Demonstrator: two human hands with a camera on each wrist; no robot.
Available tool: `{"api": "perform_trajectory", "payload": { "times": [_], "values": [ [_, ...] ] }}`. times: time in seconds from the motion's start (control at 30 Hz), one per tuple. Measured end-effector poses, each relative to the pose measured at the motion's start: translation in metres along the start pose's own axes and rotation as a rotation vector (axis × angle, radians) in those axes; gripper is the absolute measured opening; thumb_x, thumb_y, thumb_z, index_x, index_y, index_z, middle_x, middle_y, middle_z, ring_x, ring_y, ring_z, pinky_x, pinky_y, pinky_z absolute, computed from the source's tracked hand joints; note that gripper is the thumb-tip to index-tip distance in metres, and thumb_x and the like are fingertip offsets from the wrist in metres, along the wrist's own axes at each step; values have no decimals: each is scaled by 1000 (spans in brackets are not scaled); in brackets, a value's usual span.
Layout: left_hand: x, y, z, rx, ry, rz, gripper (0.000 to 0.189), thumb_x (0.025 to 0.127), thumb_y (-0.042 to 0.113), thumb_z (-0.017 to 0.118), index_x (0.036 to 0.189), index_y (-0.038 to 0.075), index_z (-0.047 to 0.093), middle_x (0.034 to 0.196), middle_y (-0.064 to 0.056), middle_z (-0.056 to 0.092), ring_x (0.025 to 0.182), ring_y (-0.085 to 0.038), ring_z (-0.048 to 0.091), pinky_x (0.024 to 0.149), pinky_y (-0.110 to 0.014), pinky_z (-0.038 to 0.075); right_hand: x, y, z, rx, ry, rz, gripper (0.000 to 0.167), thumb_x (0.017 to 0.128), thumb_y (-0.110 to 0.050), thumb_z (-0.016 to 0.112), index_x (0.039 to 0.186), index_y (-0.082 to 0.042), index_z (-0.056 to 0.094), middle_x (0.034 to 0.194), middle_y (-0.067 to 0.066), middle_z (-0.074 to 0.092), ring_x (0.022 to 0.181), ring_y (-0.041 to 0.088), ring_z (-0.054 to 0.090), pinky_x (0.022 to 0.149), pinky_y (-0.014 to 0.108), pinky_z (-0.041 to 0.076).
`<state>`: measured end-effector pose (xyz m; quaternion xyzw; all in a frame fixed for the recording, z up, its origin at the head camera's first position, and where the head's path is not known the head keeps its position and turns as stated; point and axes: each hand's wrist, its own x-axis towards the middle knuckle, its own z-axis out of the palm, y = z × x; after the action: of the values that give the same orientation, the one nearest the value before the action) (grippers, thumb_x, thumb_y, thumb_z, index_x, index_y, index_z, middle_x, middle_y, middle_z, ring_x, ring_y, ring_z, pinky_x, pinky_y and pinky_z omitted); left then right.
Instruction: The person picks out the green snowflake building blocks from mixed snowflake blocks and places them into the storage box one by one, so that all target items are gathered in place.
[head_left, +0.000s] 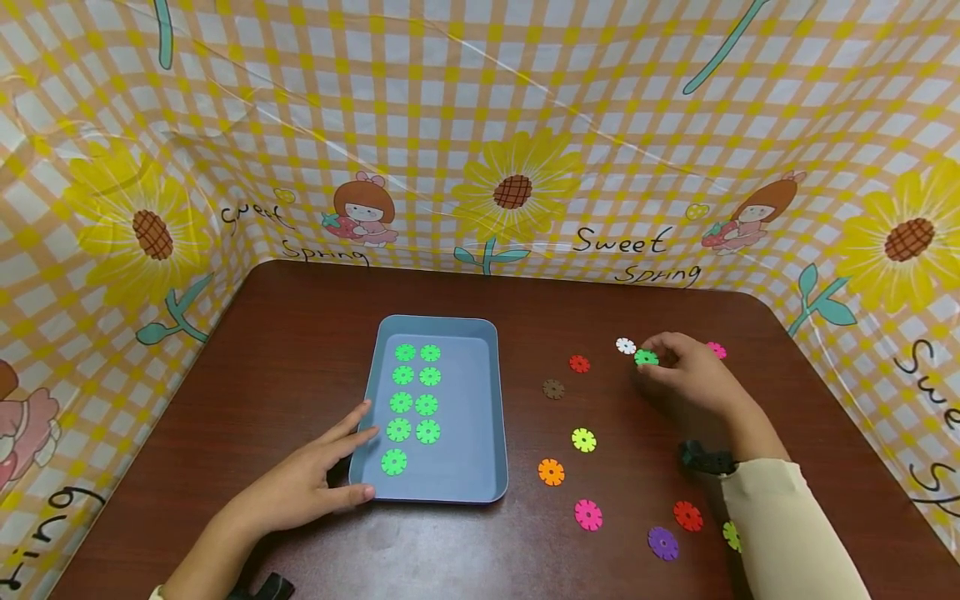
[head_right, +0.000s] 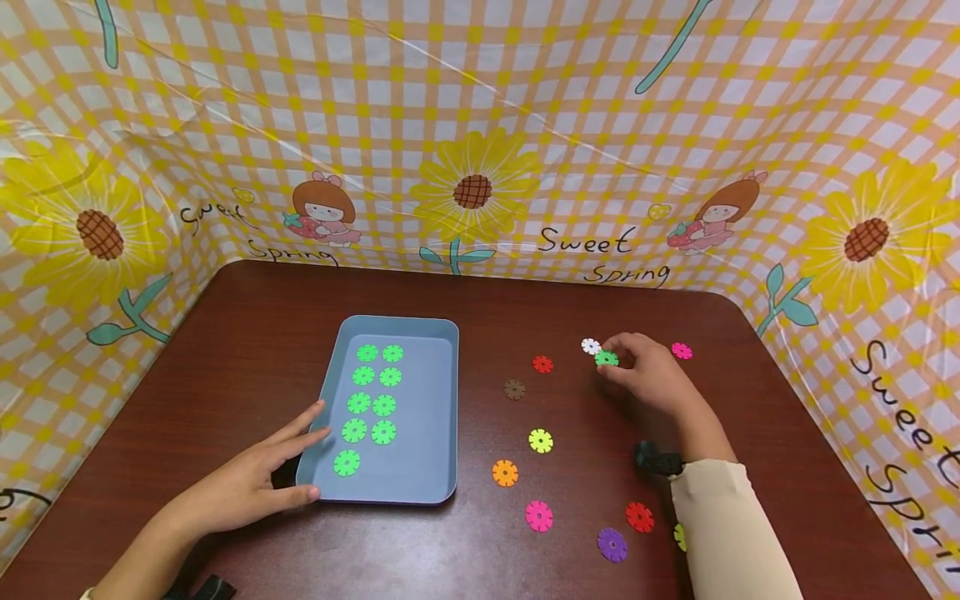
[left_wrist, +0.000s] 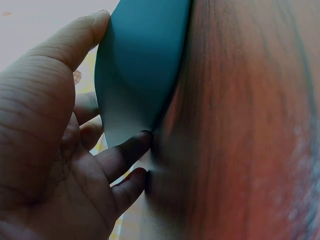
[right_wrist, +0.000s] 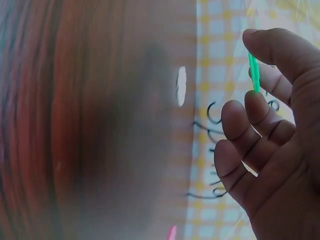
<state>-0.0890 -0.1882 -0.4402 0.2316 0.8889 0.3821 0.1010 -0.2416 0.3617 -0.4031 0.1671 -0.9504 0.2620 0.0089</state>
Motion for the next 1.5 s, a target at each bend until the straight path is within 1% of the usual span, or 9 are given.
{"api": "perform_trajectory", "payload": {
  "times": [0.2,0.33,0.47,0.7,0.93,1.03,1.2,1.5],
  "values": [
    [0,0,0,4,2,1,76,91,50,69,151,11,44,166,-1,13,147,-31,25,105,-60,35,3,-19,5,-2,-8,-24,26,93,-23,73,112,-8,64,101,7,61,89,23,55,76,33,47],
    [0,1,0,11,5,7,76,91,51,68,151,11,44,166,-1,13,147,-30,25,105,-59,36,7,-31,11,-24,2,-91,25,89,-19,76,110,-9,65,98,5,59,87,21,53,74,33,46],
    [0,1,-1,10,7,6,76,91,51,68,151,11,44,166,0,13,147,-29,24,105,-59,36,11,-42,18,-24,9,-162,24,87,-17,78,106,-11,66,96,1,59,85,18,54,71,33,47],
    [0,0,0,10,6,3,77,90,52,68,151,11,44,166,0,13,147,-27,24,105,-58,36,19,-59,31,-9,-10,-236,25,85,-15,80,104,-12,65,95,-2,60,85,17,55,71,34,47],
    [-1,0,0,10,12,12,78,90,54,67,151,10,44,166,0,13,147,-26,24,106,-58,35,24,-81,41,33,-43,-328,25,84,-15,81,102,-15,64,92,-4,56,79,15,53,66,29,47],
    [-1,-1,0,8,11,13,78,90,54,67,151,10,44,166,0,13,147,-27,24,106,-58,35,25,-93,45,50,-62,-341,25,84,-15,81,103,-15,64,90,-3,55,77,15,52,64,28,46],
    [-1,0,0,3,11,12,78,90,53,68,151,10,44,166,0,13,147,-27,24,106,-58,36,28,-113,50,51,-103,-340,26,84,-16,82,103,-16,64,91,-3,54,79,15,51,66,29,46],
    [0,0,0,-9,5,9,77,91,52,67,151,11,43,166,1,12,147,-27,23,105,-58,36,31,-143,64,49,-151,-412,24,85,-18,81,102,-18,64,92,-7,53,79,16,53,66,27,47]
  ]
}}
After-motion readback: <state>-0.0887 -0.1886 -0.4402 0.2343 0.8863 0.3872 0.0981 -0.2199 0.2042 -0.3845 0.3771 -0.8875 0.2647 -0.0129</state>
